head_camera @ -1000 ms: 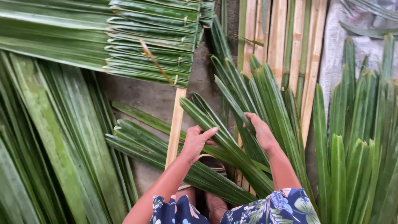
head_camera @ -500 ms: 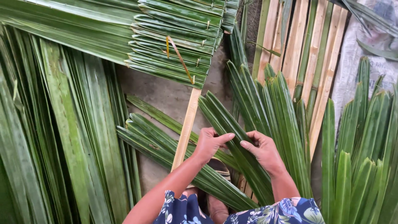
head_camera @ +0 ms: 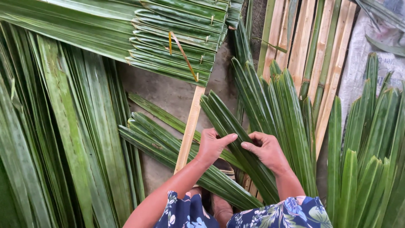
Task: Weaving and securing palm leaves onto a wooden frame to create a thatched roof panel
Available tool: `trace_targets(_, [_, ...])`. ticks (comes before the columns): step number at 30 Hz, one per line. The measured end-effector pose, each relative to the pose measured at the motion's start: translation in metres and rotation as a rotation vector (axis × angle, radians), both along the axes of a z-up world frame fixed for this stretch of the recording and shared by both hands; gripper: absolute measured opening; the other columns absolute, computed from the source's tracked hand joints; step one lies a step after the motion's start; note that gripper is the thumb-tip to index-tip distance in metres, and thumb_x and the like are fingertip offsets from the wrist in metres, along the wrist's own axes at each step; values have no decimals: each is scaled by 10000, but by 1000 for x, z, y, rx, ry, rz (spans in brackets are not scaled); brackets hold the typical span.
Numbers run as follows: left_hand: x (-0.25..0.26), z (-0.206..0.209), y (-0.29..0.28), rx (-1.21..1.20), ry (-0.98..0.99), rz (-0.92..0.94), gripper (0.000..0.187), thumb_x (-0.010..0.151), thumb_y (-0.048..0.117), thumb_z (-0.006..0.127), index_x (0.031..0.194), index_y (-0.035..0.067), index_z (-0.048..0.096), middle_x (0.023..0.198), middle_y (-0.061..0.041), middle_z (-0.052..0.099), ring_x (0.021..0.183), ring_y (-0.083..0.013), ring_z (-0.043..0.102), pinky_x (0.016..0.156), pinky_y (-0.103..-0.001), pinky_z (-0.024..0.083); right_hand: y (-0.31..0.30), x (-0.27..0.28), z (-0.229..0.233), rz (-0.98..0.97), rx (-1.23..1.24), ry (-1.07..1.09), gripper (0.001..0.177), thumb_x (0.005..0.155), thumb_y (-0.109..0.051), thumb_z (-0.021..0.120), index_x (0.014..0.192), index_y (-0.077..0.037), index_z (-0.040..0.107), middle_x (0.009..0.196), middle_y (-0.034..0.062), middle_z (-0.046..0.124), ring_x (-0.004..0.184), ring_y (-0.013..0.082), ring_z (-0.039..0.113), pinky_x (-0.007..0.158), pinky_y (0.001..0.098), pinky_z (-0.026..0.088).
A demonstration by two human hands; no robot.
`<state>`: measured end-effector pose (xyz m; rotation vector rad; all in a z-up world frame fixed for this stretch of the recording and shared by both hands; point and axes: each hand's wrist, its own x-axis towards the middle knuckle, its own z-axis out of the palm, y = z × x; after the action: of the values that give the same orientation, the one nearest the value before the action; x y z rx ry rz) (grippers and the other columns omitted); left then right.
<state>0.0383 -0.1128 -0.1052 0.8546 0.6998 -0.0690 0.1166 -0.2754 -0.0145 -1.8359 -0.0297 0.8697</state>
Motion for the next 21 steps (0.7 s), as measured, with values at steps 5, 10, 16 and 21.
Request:
trace_targets(5, [-2, 76, 42, 121, -82, 99, 236, 745, -2, 906, 958, -31, 808, 876, -176, 793, 818, -183, 735, 752, -359, 640, 5, 2, 47, 61, -16, 126, 168, 767, -106, 882, 882, -25, 792, 711, -2, 645, 659, 103, 556, 616, 270, 485])
trace_targets(10, [-28, 145, 101, 250, -418, 278, 44, 880, 39, 792, 905, 74, 786, 921, -22, 775, 765, -108, 695, 660, -226, 590, 34, 28, 103, 219, -128, 429, 112, 796, -40, 827, 871, 43, 836, 810, 162, 841, 722, 251, 741, 756, 380, 583])
trace_targets(16, [-2, -1, 163, 167, 150, 684, 350, 642, 6, 938, 900, -122, 740, 761, -229, 704, 625, -276, 692, 611, -498, 595, 137, 80, 54, 754, -557, -365, 299, 791, -444, 795, 915, -172, 806, 795, 122, 780, 852, 378, 743, 807, 464, 566])
trace_targets(21, [14, -166, 213, 201, 125, 624, 220, 716, 4, 923, 871, -37, 772, 805, -186, 757, 686, -326, 761, 599, -492, 645, 158, 112, -40, 484, -268, 98, 206, 733, -242, 891, 913, -158, 834, 691, 42, 771, 632, 131, 695, 626, 272, 557])
